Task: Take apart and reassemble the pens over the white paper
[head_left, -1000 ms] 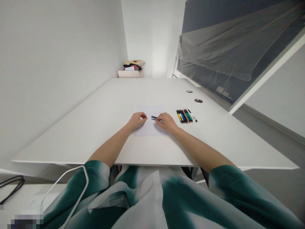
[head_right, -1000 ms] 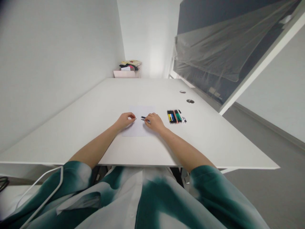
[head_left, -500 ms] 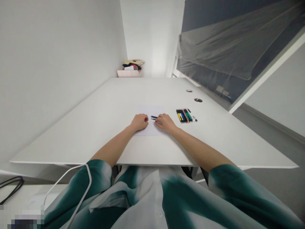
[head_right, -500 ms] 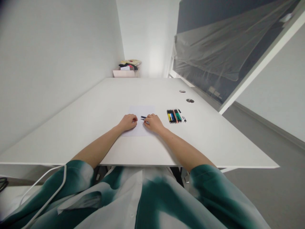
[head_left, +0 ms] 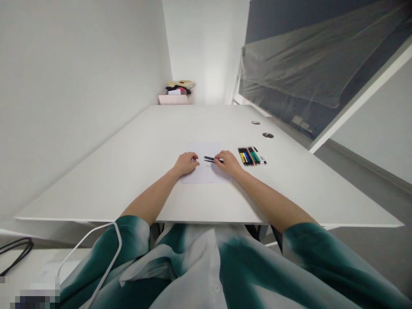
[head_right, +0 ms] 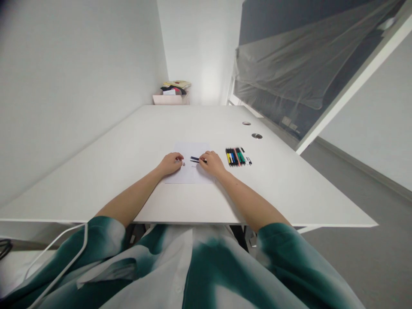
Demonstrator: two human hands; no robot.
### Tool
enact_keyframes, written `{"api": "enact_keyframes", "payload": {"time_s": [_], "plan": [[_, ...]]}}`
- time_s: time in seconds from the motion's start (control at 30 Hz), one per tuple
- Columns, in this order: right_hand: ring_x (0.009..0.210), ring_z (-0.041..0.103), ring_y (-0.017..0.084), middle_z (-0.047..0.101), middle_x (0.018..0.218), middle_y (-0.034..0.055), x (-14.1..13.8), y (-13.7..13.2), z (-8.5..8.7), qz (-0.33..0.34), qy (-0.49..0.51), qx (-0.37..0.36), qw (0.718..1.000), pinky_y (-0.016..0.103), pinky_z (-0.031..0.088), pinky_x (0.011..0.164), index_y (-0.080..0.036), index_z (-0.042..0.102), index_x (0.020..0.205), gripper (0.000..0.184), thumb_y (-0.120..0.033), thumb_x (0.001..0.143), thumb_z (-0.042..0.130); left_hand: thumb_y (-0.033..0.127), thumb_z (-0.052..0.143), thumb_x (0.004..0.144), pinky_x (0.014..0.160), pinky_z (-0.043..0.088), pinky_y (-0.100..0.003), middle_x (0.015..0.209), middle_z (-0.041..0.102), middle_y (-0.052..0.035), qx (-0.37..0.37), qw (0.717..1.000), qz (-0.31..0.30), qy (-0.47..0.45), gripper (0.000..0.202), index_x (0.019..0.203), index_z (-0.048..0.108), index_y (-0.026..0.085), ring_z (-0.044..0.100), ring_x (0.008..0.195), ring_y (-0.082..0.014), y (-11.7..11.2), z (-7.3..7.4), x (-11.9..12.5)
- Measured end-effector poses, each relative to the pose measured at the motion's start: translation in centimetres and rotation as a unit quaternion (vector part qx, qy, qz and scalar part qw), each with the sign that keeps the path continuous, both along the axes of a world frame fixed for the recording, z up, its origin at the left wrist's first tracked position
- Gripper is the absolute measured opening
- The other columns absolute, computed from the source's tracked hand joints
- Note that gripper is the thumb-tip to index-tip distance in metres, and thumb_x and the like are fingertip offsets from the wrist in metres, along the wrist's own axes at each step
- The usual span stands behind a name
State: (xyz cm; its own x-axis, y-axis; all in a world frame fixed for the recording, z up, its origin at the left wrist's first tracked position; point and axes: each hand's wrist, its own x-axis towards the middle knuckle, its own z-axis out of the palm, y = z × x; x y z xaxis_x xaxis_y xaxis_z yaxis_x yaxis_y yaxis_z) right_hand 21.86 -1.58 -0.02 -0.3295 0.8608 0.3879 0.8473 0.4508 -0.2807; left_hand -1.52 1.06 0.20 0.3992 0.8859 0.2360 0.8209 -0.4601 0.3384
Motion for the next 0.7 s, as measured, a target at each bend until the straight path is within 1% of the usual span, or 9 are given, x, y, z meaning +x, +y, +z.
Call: {"api": "enact_keyframes", "payload": {"time_s": [0.07,0.13,0.23,0.3,0.47,0.7], "plan": [[0.097,0.059,0.023,0.07,0.099,0.0096,1.0,0.6,-0.3,-0.03,0.02,0.003,0.999,0.034,0.041,0.091,-0.016,0.073,0.099,0.026,-0.025,0.09,0.05,0.023,0.052,0.082,0.097,0.047,-0.036,0.106,0.07,-0.0079,0.005,1.0,0.024,-0.009,0.028,0.103,0.068,0.018,0.062,0.102,-0.0226,0.7,-0.2,-0.9],[0.103,0.059,0.023,0.069,0.107,0.0105,1.9,1.1,-0.8,-0.062,0.029,-0.011,0.998,0.033,0.041,0.094,-0.016,0.072,0.105,0.028,-0.027,0.091,0.05,0.024,0.05,0.083,0.1,0.045,-0.037,0.11,0.068,-0.009,0.014,0.998,0.055,-0.01,0.028,0.104,0.068,0.017,0.06,0.106,-0.023,1.4,-0.6,-1.9],[0.109,0.058,0.023,0.067,0.118,0.0118,2.5,1.5,-1.3,-0.099,0.024,-0.05,0.994,0.031,0.04,0.096,-0.015,0.07,0.114,0.034,-0.031,0.093,0.049,0.03,0.046,0.089,0.103,0.043,-0.038,0.119,0.066,-0.0113,0.011,0.995,0.103,-0.012,0.033,0.11,0.067,0.017,0.058,0.113,-0.0241,2.2,-1.0,-2.9],[0.11,0.059,0.023,0.067,0.12,0.012,2.6,1.5,-1.4,-0.11,0.017,-0.065,0.992,0.031,0.041,0.096,-0.015,0.07,0.115,0.035,-0.033,0.094,0.048,0.034,0.045,0.09,0.104,0.043,-0.038,0.123,0.064,-0.0113,0.005,0.992,0.127,-0.002,0.036,0.113,0.067,0.018,0.057,0.115,-0.0245,2.3,-1.1,-3.2],[0.109,0.06,0.023,0.068,0.117,0.0115,2.3,1.4,-1.2,-0.109,0.006,-0.07,0.992,0.031,0.041,0.095,-0.017,0.074,0.105,0.031,-0.032,0.093,0.05,0.039,0.05,0.087,0.103,0.044,-0.04,0.129,0.061,-0.0109,-0.003,0.991,0.124,0.045,0.039,0.116,0.066,0.019,0.056,0.117,-0.0277,1.5,-0.8,-2.9],[0.109,0.059,0.023,0.068,0.117,0.0117,2.5,1.6,-1.2,-0.104,0.002,-0.069,0.992,0.03,0.041,0.095,-0.016,0.074,0.105,0.032,-0.031,0.093,0.049,0.039,0.05,0.087,0.102,0.045,-0.039,0.129,0.061,-0.0098,-0.003,0.991,0.126,0.054,0.039,0.117,0.066,0.02,0.056,0.116,-0.0268,1.4,-0.8,-2.8]]}}
